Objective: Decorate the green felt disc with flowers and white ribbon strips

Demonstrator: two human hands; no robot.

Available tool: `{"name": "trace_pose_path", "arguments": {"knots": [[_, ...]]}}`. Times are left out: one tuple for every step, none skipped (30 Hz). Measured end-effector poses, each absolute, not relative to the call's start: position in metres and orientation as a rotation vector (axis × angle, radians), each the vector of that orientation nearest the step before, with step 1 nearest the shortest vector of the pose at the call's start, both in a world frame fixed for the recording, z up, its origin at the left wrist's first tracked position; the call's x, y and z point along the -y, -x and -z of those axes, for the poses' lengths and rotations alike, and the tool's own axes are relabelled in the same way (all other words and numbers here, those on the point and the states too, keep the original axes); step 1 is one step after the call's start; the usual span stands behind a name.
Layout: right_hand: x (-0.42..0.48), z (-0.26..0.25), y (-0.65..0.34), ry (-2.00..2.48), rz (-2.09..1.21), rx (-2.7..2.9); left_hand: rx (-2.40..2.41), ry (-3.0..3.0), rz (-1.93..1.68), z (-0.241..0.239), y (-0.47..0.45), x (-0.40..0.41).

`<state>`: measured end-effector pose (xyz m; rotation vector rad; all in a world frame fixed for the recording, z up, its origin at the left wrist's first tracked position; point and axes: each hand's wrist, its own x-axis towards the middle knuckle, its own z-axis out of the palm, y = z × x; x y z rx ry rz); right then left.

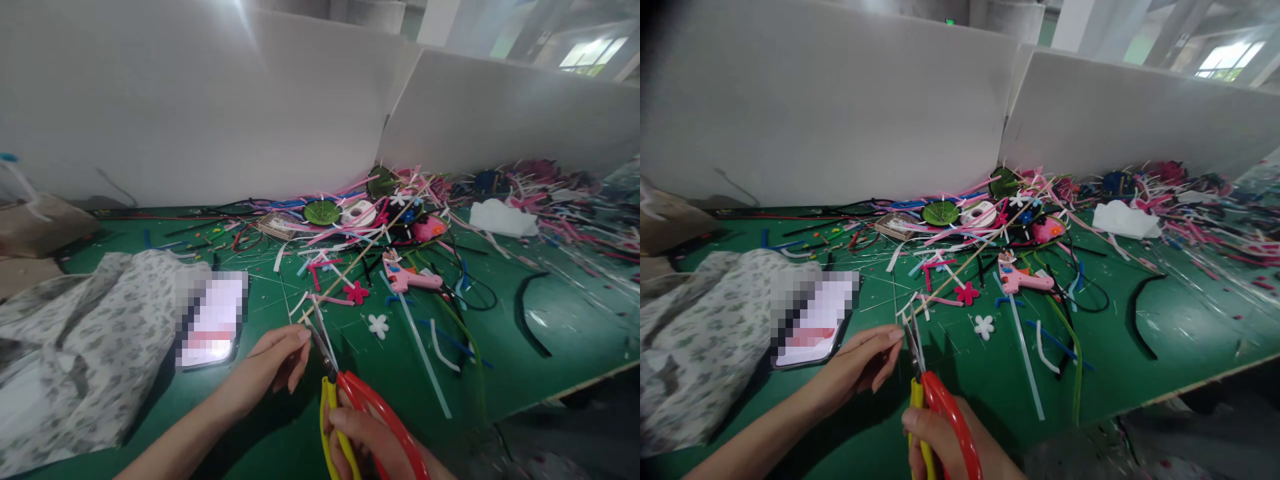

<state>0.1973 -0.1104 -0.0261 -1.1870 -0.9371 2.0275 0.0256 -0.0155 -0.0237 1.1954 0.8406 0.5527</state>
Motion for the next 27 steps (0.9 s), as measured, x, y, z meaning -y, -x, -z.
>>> {"name": "trace_pose_path", "arguments": {"knots": [[0.11, 0.026, -0.198, 1.171, -2.034, 0.931, -0.839, -1.201, -0.553, 0.023, -0.025, 0.016], [0.11, 0.026, -0.198, 1.153, -2.042, 0.923, -0.836, -1.206, -0.55, 0.023, -0.025, 0.016], [0.11, 0.026, -0.198, 1.14, -2.048, 0.915, -0.834, -1.209, -0.548, 0.023, -0.025, 0.016], [0.11, 0.026, -0.199, 1.13, -2.055, 0.912, -0.832, -1.21, -0.544, 0.023, -0.025, 0.016], [0.109, 0.026, -0.199, 1.125, -2.065, 0.912, -0.832, -1.21, -0.544, 0.023, -0.025, 0.016], [0.109, 0.026, -0.199, 1.121, -2.074, 0.916, -0.832, -1.209, -0.542, 0.023, -0.025, 0.015], [0.108, 0.027, -0.199, 1.124, -2.081, 0.925, -0.832, -1.207, -0.541, 0.024, -0.026, 0.015], [0.107, 0.028, -0.2, 1.13, -2.083, 0.935, -0.831, -1.204, -0.541, 0.024, -0.026, 0.015], [0.107, 0.03, -0.2, 1.137, -2.08, 0.952, -0.828, -1.202, -0.54, 0.024, -0.026, 0.015], [0.107, 0.033, -0.2, 1.135, -2.08, 0.974, -0.824, -1.198, -0.539, 0.024, -0.027, 0.014], [0.108, 0.036, -0.2, 1.12, -2.08, 0.994, -0.821, -1.194, -0.539, 0.024, -0.027, 0.014], [0.109, 0.039, -0.2, 1.094, -2.078, 1.007, -0.818, -1.187, -0.539, 0.024, -0.027, 0.014], [0.11, 0.043, -0.2, 1.059, -2.074, 1.008, -0.815, -1.179, -0.537, 0.024, -0.027, 0.014], [0.112, 0.046, -0.2, 1.02, -2.062, 1.003, -0.814, -1.171, -0.534, 0.024, -0.027, 0.014], [0.114, 0.049, -0.2, 0.99, -2.044, 0.997, -0.816, -1.163, -0.533, 0.023, -0.027, 0.014], [0.115, 0.052, -0.2, 0.976, -2.021, 0.994, -0.819, -1.158, -0.531, 0.023, -0.026, 0.014], [0.117, 0.054, -0.2, 0.971, -1.996, 0.995, -0.822, -1.158, -0.53, 0.022, -0.026, 0.014], [0.118, 0.056, -0.199, 0.966, -1.983, 0.998, -0.827, -1.159, -0.531, 0.022, -0.026, 0.015], [0.119, 0.058, -0.199, 0.962, -1.982, 0.996, -0.832, -1.163, -0.533, 0.021, -0.026, 0.015], [0.119, 0.06, -0.199, 0.963, -1.983, 0.993, -0.835, -1.167, -0.535, 0.021, -0.026, 0.015], [0.119, 0.061, -0.199, 0.96, -1.988, 0.988, -0.836, -1.169, -0.533, 0.02, -0.026, 0.015], [0.118, 0.063, -0.198, 0.949, -1.997, 0.984, -0.838, -1.169, -0.533, 0.02, -0.026, 0.015], [0.118, 0.063, -0.198, 0.935, -2.007, 0.983, -0.84, -1.168, -0.531, 0.02, -0.026, 0.014], [0.117, 0.063, -0.199, 0.921, -2.02, 0.988, -0.84, -1.166, -0.529, 0.02, -0.026, 0.014], [0.117, 0.063, -0.199, 0.917, -2.022, 0.991, -0.842, -1.164, -0.529, 0.02, -0.025, 0.014], [0.116, 0.063, -0.199, 0.915, -2.013, 0.985, -0.845, -1.162, -0.529, 0.02, -0.025, 0.014], [0.116, 0.062, -0.2, 0.911, -2.015, 0.984, -0.848, -1.161, -0.529, 0.02, -0.025, 0.014]]}}
